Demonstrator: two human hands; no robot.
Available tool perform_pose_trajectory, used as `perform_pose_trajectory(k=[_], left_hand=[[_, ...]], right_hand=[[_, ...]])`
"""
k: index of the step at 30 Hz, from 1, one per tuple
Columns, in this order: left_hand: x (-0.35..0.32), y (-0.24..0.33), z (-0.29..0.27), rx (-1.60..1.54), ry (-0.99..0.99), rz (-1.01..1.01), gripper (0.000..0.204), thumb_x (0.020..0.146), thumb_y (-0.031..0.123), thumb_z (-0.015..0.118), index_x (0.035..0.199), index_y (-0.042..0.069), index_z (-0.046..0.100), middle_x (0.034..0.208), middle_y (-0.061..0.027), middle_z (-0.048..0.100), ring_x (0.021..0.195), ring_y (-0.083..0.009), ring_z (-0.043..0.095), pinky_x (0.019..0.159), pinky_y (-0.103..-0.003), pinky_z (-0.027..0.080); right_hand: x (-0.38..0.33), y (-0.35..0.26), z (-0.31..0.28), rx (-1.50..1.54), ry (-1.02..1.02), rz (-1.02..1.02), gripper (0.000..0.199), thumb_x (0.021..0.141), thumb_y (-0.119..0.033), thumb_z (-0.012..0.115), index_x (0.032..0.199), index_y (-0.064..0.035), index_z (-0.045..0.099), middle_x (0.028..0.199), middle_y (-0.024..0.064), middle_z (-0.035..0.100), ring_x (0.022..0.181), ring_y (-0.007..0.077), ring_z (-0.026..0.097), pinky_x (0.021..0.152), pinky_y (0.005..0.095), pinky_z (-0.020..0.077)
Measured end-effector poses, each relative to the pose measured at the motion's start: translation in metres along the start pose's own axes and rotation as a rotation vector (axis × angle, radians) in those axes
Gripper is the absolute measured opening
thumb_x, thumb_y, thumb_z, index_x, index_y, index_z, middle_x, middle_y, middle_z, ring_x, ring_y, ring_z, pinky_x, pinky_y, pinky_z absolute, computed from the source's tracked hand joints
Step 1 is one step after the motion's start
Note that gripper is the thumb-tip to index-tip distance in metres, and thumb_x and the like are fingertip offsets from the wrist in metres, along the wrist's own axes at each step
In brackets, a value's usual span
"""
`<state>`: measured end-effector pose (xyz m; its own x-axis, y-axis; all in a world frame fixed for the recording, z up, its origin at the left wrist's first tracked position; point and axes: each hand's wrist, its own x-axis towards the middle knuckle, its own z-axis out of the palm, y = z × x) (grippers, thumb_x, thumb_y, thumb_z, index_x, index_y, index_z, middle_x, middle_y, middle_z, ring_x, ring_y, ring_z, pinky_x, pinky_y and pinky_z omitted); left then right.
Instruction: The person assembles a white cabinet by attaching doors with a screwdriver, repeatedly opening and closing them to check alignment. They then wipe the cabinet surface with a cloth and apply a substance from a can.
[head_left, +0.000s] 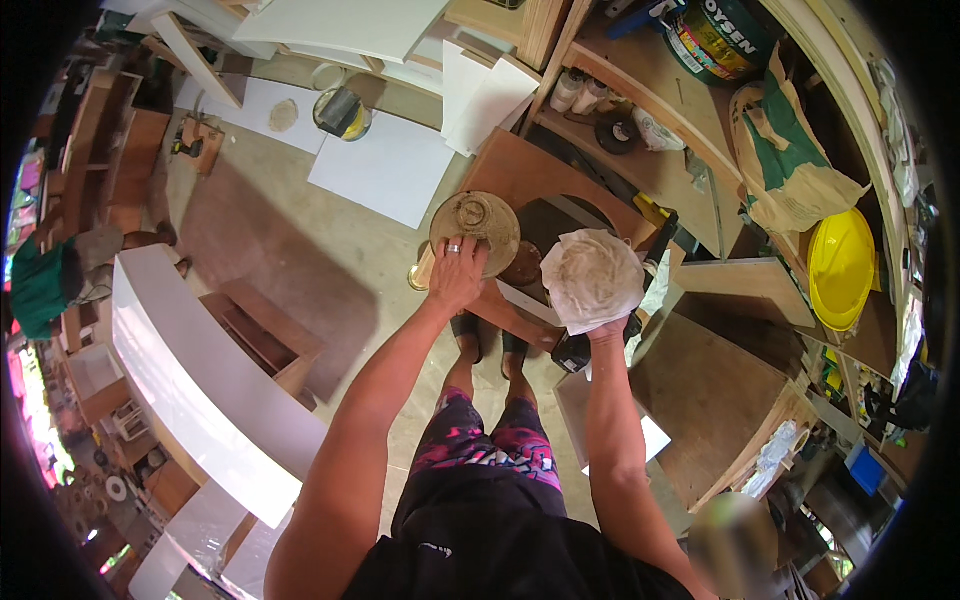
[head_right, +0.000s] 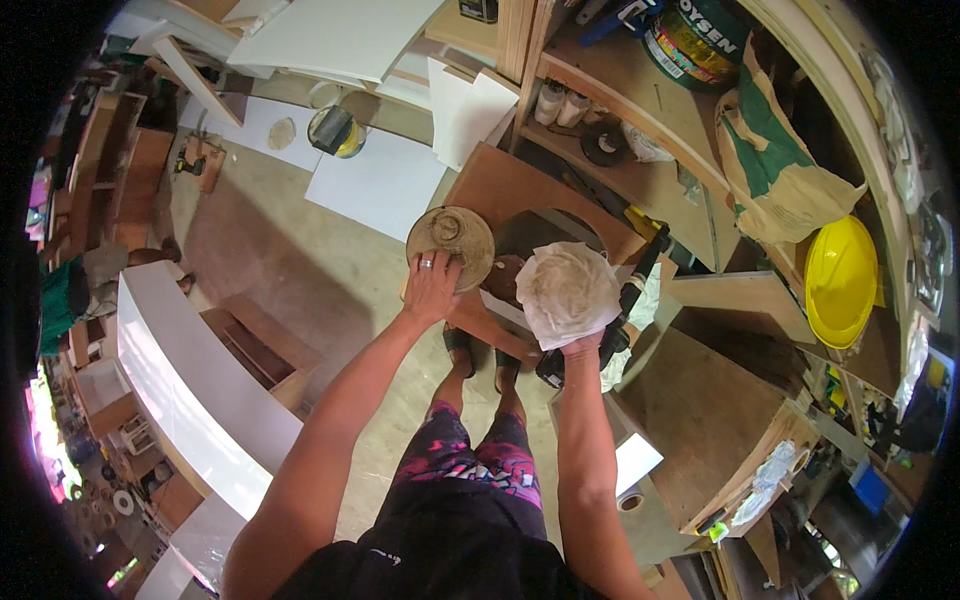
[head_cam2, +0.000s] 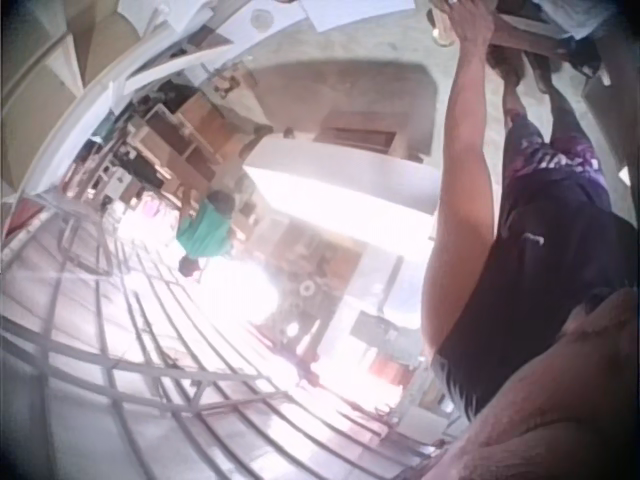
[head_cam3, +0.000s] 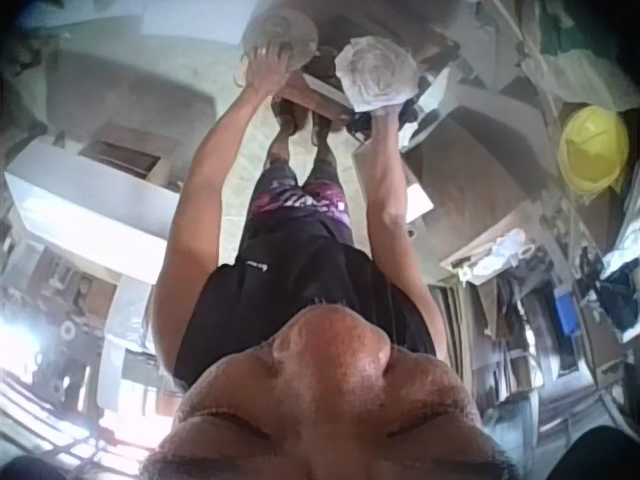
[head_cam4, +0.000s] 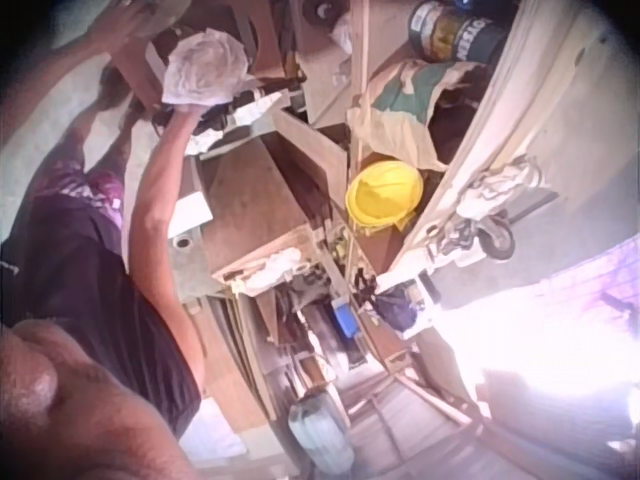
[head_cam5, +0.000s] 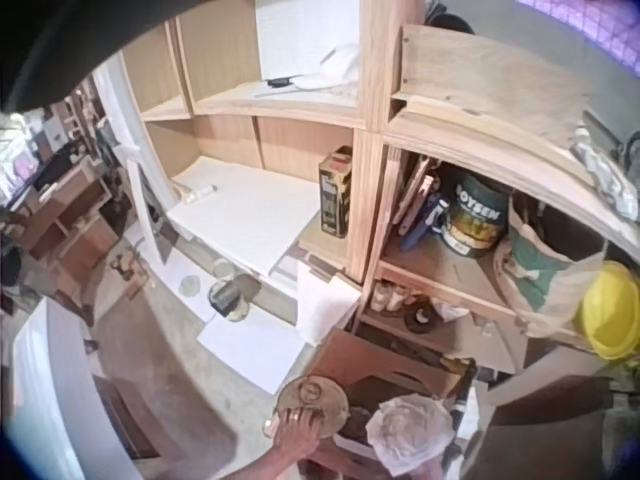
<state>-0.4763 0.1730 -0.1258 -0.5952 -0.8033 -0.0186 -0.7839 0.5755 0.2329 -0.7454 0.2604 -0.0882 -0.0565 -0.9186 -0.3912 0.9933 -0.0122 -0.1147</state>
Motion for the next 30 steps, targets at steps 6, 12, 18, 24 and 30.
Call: perform_pose_trajectory(k=[6, 12, 18, 24, 30], left_hand=[[-0.002, -0.01, -0.03, -0.056, -0.088, 0.063, 0.06, 0.061, 0.022, 0.079, 0.115, 0.01, 0.055, 0.11, -0.0089, 0.051, 0.107, -0.029, 0.048, 0.095, -0.045, 0.034], [-0.021, -0.012, -0.134, -0.118, -0.27, 0.34, 0.064, 0.061, 0.023, 0.08, 0.118, 0.011, 0.055, 0.108, -0.0079, 0.053, 0.107, -0.0283, 0.05, 0.097, -0.045, 0.034], [-0.016, 0.004, -0.241, -0.301, -0.488, 0.564, 0.061, 0.062, 0.028, 0.081, 0.116, 0.009, 0.061, 0.106, -0.0119, 0.053, 0.106, -0.0322, 0.052, 0.098, -0.046, 0.039], [-0.012, 0.003, -0.288, -0.521, -0.74, 0.549, 0.061, 0.061, 0.033, 0.081, 0.111, 0.003, 0.063, 0.104, -0.0156, 0.055, 0.102, -0.0358, 0.053, 0.089, -0.045, 0.043], [-0.002, -0.011, -0.287, -0.784, -1.014, 0.297, 0.061, 0.061, 0.026, 0.084, 0.112, -0.001, 0.064, 0.107, -0.0173, 0.06, 0.103, -0.0327, 0.058, 0.089, -0.038, 0.047]], right_hand=[[0.002, -0.013, -0.006, -0.082, 0.025, 0.105, 0.056, 0.098, -0.05, 0.042, 0.139, -0.0128, 0.047, 0.139, 0.0119, 0.051, 0.125, 0.0344, 0.05, 0.104, 0.0544, 0.043], [0.024, 0.002, -0.009, -0.161, 0.095, 0.251, 0.055, 0.096, -0.05, 0.045, 0.135, -0.0105, 0.051, 0.132, 0.0128, 0.057, 0.118, 0.0322, 0.057, 0.097, 0.051, 0.0499], [0.051, 0.052, 0.022, -0.459, -0.027, 0.444, 0.057, 0.096, -0.049, 0.046, 0.137, -0.0098, 0.05, 0.132, 0.0096, 0.058, 0.119, 0.0264, 0.057, 0.104, 0.0434, 0.0455], [0.027, 0.129, 0.088, -0.149, -0.089, 0.567, 0.051, 0.098, -0.043, 0.047, 0.131, -0.0064, 0.054, 0.126, 0.0131, 0.062, 0.114, 0.0254, 0.061, 0.102, 0.0417, 0.0475], [0.019, 0.178, 0.065, -0.077, -0.079, 0.593, 0.052, 0.098, -0.045, 0.046, 0.132, -0.0059, 0.053, 0.128, 0.0142, 0.061, 0.115, 0.0265, 0.06, 0.103, 0.0423, 0.0469]])
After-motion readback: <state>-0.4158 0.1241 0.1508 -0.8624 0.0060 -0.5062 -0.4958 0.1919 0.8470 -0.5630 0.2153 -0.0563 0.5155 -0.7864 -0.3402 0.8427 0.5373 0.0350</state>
